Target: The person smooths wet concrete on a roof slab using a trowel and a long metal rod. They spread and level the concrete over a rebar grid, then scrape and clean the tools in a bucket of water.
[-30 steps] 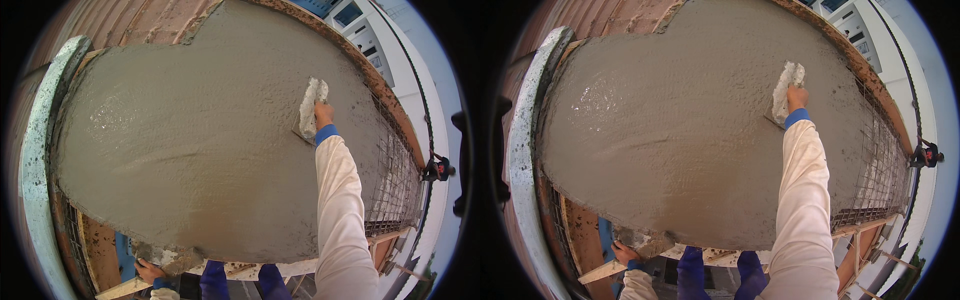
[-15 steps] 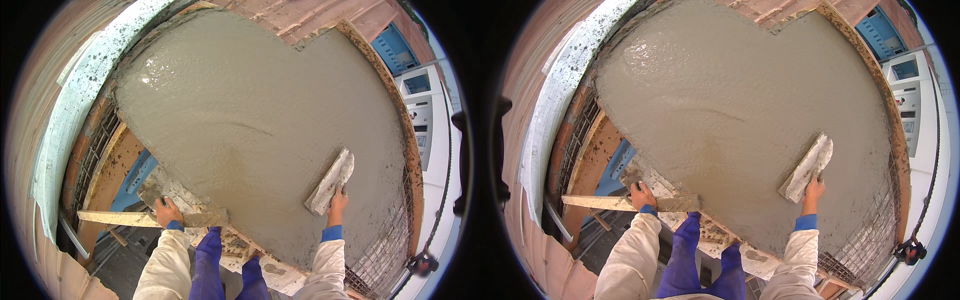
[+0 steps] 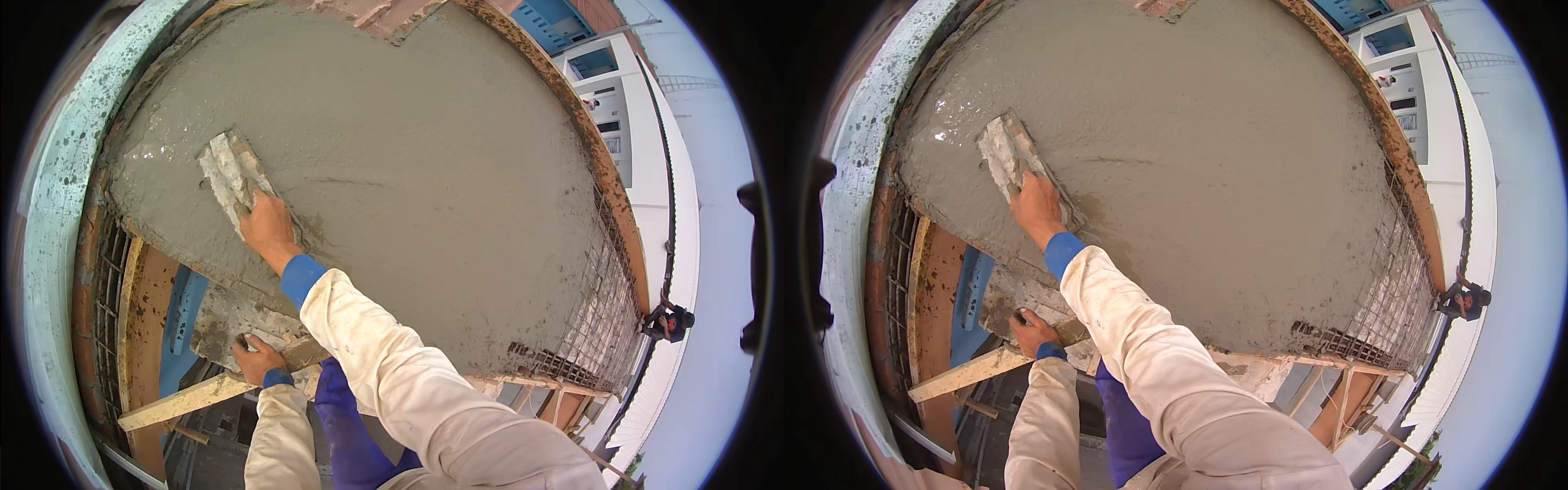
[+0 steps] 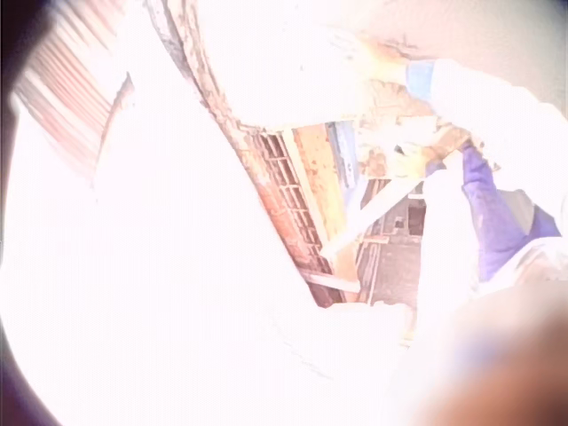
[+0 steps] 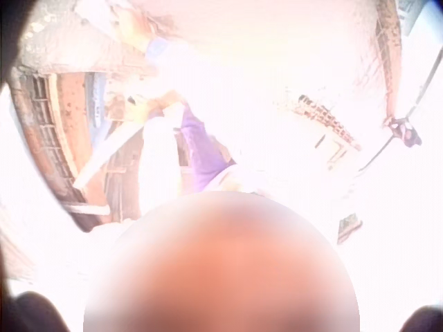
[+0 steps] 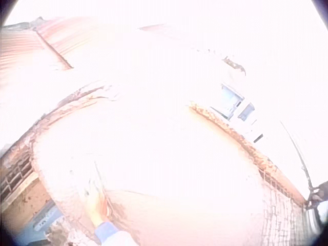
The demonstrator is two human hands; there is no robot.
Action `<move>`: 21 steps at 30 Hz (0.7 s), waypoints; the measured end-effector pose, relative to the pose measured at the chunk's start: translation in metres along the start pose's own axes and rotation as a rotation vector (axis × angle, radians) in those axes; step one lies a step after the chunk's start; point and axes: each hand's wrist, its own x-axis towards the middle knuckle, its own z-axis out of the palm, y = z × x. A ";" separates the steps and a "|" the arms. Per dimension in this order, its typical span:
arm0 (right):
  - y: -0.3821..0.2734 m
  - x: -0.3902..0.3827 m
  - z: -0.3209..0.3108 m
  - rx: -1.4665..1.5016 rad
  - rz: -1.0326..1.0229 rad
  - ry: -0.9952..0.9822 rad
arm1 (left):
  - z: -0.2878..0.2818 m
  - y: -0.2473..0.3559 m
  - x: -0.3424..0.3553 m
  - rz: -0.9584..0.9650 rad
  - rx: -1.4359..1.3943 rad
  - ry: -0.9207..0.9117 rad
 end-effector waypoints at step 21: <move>0.388 -0.327 -0.453 0.066 0.631 1.226 | 0.021 -0.027 0.045 0.097 -0.108 -0.027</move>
